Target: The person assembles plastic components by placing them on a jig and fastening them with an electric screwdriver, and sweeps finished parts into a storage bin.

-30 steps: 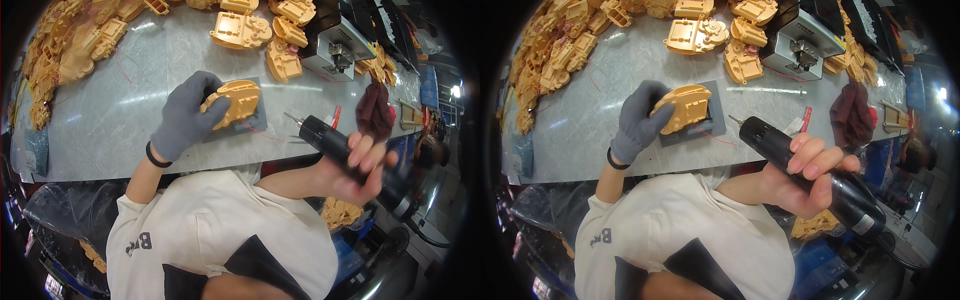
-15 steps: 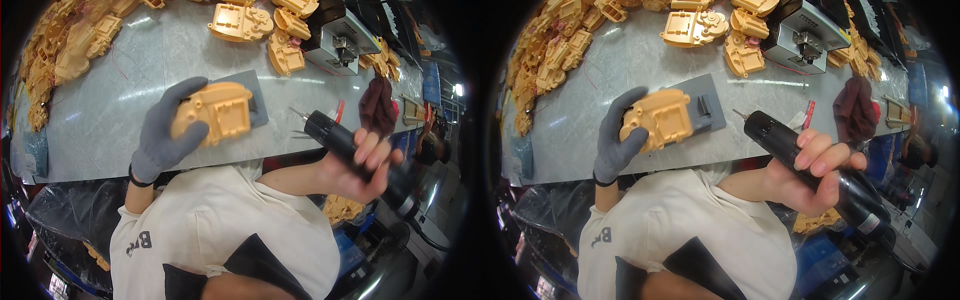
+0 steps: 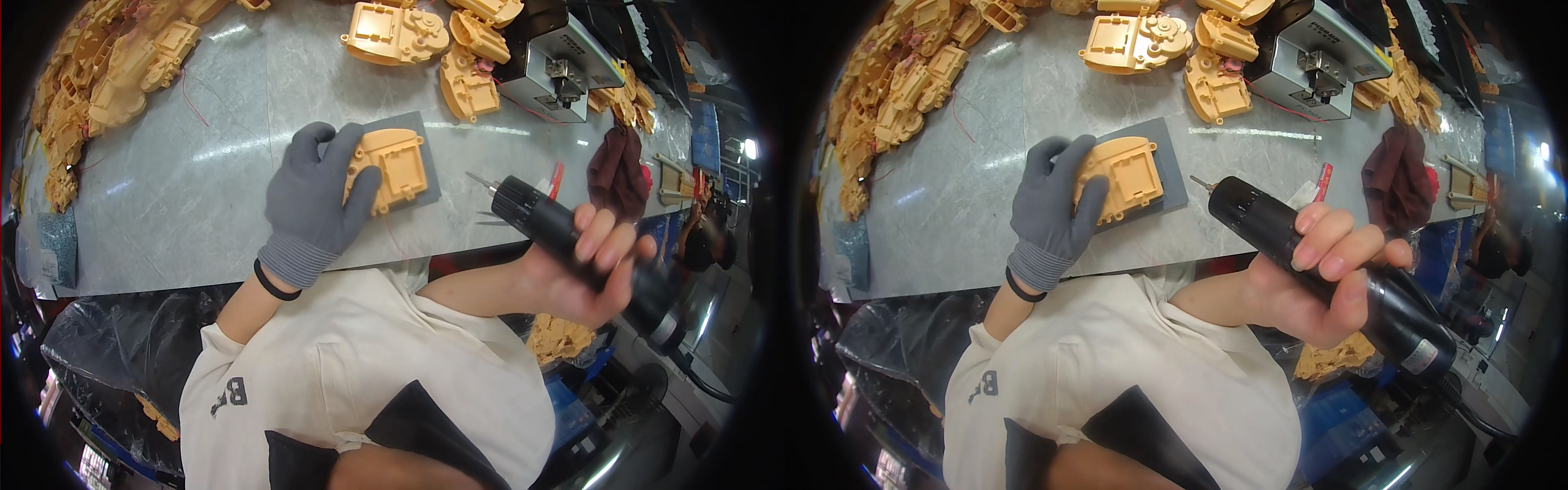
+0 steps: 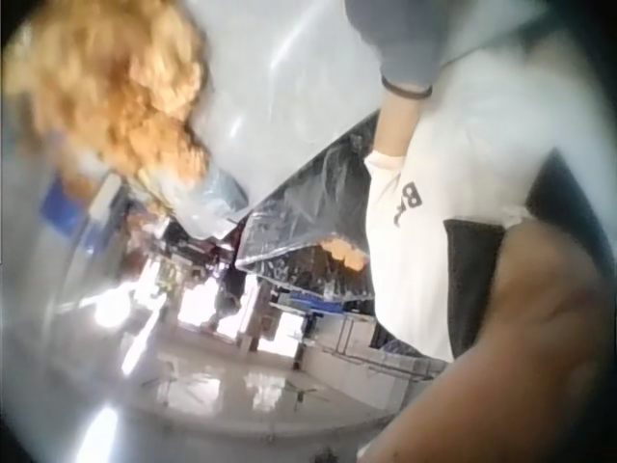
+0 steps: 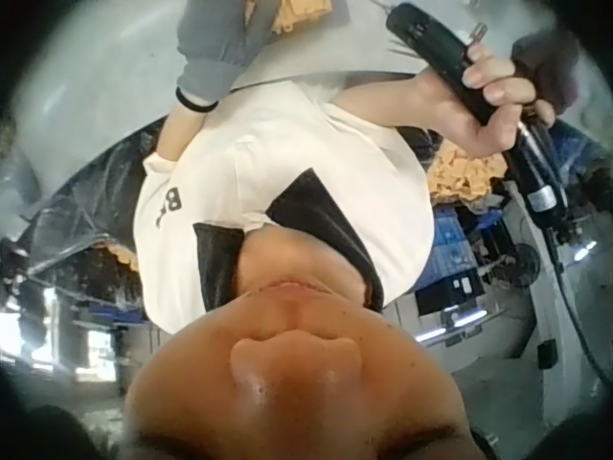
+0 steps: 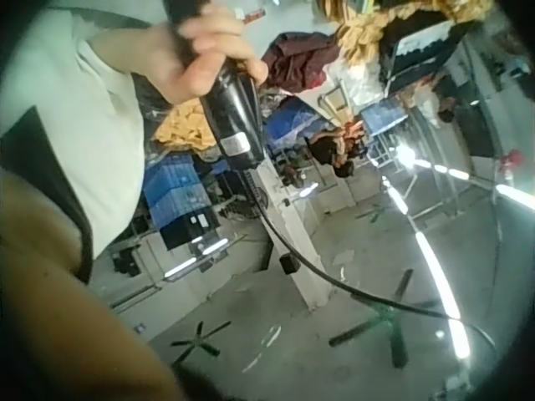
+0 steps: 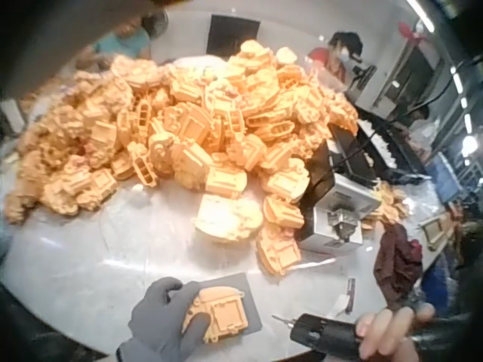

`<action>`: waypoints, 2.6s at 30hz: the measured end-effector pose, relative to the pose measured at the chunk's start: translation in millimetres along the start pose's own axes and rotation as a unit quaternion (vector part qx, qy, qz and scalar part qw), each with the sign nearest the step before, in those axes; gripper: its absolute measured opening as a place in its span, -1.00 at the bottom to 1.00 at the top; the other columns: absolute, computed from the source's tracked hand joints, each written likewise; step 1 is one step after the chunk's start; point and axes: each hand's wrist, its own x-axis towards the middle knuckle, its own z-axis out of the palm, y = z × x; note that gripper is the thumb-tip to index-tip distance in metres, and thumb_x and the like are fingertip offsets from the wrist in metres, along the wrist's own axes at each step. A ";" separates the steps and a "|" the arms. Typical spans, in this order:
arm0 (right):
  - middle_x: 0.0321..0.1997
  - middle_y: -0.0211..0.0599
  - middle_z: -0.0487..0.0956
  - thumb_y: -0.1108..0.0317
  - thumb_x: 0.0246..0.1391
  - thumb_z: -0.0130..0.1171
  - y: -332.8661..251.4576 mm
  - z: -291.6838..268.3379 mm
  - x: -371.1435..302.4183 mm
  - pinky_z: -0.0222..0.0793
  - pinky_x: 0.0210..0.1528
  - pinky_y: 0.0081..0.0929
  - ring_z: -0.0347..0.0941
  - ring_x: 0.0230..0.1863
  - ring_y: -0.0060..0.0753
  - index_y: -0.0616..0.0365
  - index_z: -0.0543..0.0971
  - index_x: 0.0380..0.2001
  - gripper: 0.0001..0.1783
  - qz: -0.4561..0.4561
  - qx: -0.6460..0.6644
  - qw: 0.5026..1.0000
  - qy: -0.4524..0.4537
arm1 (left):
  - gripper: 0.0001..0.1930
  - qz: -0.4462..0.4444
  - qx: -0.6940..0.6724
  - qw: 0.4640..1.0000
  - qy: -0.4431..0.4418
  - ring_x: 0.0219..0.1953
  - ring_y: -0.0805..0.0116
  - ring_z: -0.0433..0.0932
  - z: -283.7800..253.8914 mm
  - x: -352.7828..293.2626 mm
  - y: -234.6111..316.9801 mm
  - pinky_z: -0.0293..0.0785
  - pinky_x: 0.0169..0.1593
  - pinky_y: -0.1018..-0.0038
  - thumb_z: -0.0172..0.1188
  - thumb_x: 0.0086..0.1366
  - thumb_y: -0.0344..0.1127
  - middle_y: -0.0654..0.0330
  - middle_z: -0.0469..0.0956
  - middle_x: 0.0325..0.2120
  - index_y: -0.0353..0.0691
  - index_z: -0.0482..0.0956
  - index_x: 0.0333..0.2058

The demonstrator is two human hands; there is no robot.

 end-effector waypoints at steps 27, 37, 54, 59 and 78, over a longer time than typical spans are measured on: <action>-0.73 -0.25 0.35 0.68 -0.34 0.08 70.1 -36.2 158.4 0.28 -0.61 -0.51 0.29 -0.76 -0.39 0.31 0.38 -0.44 -0.75 -0.025 -0.279 0.960 0.010 | -0.14 0.152 -0.016 0.988 -0.001 -0.01 -0.03 0.37 23.3 26.4 -24.2 0.34 0.03 0.22 0.45 -0.27 -0.16 -0.18 0.25 0.05 -0.09 0.29 0.10; -0.67 -0.27 0.34 0.61 -0.20 -0.01 21.2 25.0 37.0 0.28 -0.58 -0.44 0.25 -0.71 -0.43 0.26 0.18 -0.16 -0.56 0.129 -0.034 0.963 -0.233 | -0.19 0.235 -0.059 0.970 0.015 -0.03 0.02 0.36 28.9 35.9 -41.9 0.31 0.04 0.21 0.44 -0.26 -0.11 -0.06 0.25 0.06 -0.05 0.35 0.07; -0.68 -0.28 0.36 0.62 -0.26 0.12 51.6 54.7 4.0 0.30 -0.61 -0.54 0.27 -0.73 -0.51 0.22 0.23 -0.28 -0.59 0.135 -0.152 0.963 -0.177 | -0.21 0.232 -0.081 0.969 0.002 -0.01 0.16 0.34 23.8 28.2 -53.8 0.24 0.11 0.19 0.42 -0.24 -0.14 0.07 0.33 -0.03 -0.05 0.34 0.07; -0.66 -0.26 0.39 0.64 -0.25 0.13 55.9 51.6 4.1 0.31 -0.61 -0.55 0.27 -0.72 -0.51 0.21 0.23 -0.30 -0.61 0.142 -0.138 0.961 -0.193 | -0.24 0.254 -0.071 0.964 0.025 -0.03 0.21 0.37 24.7 30.9 -52.0 0.25 0.10 0.20 0.40 -0.21 -0.14 0.18 0.44 -0.20 -0.07 0.35 0.06; -0.66 -0.42 0.25 0.54 -0.19 0.01 27.4 -19.3 130.9 0.28 -0.39 -0.44 0.20 -0.65 -0.47 0.07 0.35 -0.24 -0.66 -0.003 -0.203 0.979 0.019 | -0.14 0.211 -0.066 0.974 -0.041 0.00 0.12 0.38 19.7 31.3 -44.5 0.13 0.22 0.13 0.45 -0.27 -0.20 0.10 0.44 -0.08 -0.19 0.29 0.08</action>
